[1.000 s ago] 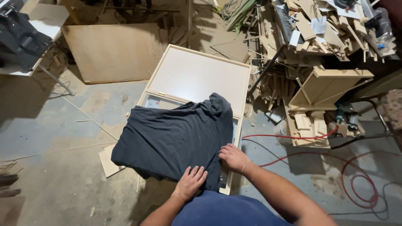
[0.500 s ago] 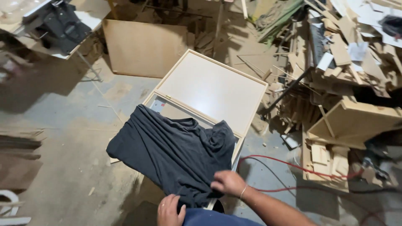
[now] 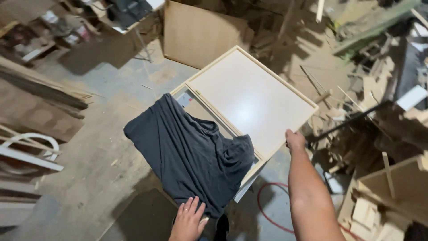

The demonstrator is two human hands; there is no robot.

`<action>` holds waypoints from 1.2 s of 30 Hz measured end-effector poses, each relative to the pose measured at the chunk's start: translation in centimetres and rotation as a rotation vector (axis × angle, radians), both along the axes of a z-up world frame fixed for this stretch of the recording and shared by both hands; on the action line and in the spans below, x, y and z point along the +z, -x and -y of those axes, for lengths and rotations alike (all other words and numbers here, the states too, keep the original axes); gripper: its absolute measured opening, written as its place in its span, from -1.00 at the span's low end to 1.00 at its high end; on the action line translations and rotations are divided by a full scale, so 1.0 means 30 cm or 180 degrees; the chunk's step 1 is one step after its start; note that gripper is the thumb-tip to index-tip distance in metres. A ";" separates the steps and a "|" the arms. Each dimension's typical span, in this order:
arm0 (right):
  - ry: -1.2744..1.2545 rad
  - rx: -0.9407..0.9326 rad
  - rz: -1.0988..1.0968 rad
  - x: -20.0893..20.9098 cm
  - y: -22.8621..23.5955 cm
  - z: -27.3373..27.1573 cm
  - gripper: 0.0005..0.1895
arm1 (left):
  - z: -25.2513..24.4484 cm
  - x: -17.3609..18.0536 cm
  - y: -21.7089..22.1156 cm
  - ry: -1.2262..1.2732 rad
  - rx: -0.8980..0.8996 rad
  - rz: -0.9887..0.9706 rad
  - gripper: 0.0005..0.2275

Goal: The person is preparing a wooden frame by placing a black cloth inside and fitting the backing board.

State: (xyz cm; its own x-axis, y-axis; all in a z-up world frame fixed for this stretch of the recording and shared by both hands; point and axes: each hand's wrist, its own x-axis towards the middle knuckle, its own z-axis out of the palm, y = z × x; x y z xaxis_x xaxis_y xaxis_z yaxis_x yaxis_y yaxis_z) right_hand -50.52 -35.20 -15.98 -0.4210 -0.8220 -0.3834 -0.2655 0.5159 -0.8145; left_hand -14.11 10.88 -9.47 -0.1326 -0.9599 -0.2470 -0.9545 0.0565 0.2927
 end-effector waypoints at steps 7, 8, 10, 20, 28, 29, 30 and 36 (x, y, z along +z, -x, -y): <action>0.0028 -0.1133 0.2066 -0.074 0.055 0.188 -0.75 | 0.047 0.161 -0.006 -0.0825 0.0137 -0.0363 -0.51; -0.0106 -0.1142 0.1800 -0.040 0.049 0.186 -0.63 | 0.054 0.157 -0.001 -0.0735 0.0117 -0.0425 -0.50; -0.0252 -0.1134 0.1526 0.121 0.008 0.130 -0.48 | 0.052 0.135 0.002 -0.0656 0.0118 -0.0489 -0.49; 0.1955 -0.0620 0.0728 0.552 0.035 0.097 -0.67 | 0.157 0.125 0.038 0.0887 0.0025 0.0042 -0.68; 0.2791 0.0448 -0.0089 0.984 -0.168 -0.433 -0.68 | 0.545 0.105 0.168 0.1382 0.0246 0.0005 -0.42; 0.2614 0.0522 -0.0037 0.946 -0.160 -0.461 -0.78 | 0.582 0.086 0.177 0.1333 0.0274 0.0082 -0.32; 0.2435 0.0589 0.0016 0.907 -0.154 -0.489 -0.77 | 0.619 0.066 0.186 0.1285 0.0301 0.0161 -0.22; 0.3389 0.1502 -0.0857 0.965 -0.308 -0.791 -0.68 | 0.752 -0.099 0.176 0.0426 0.0031 0.0532 -0.66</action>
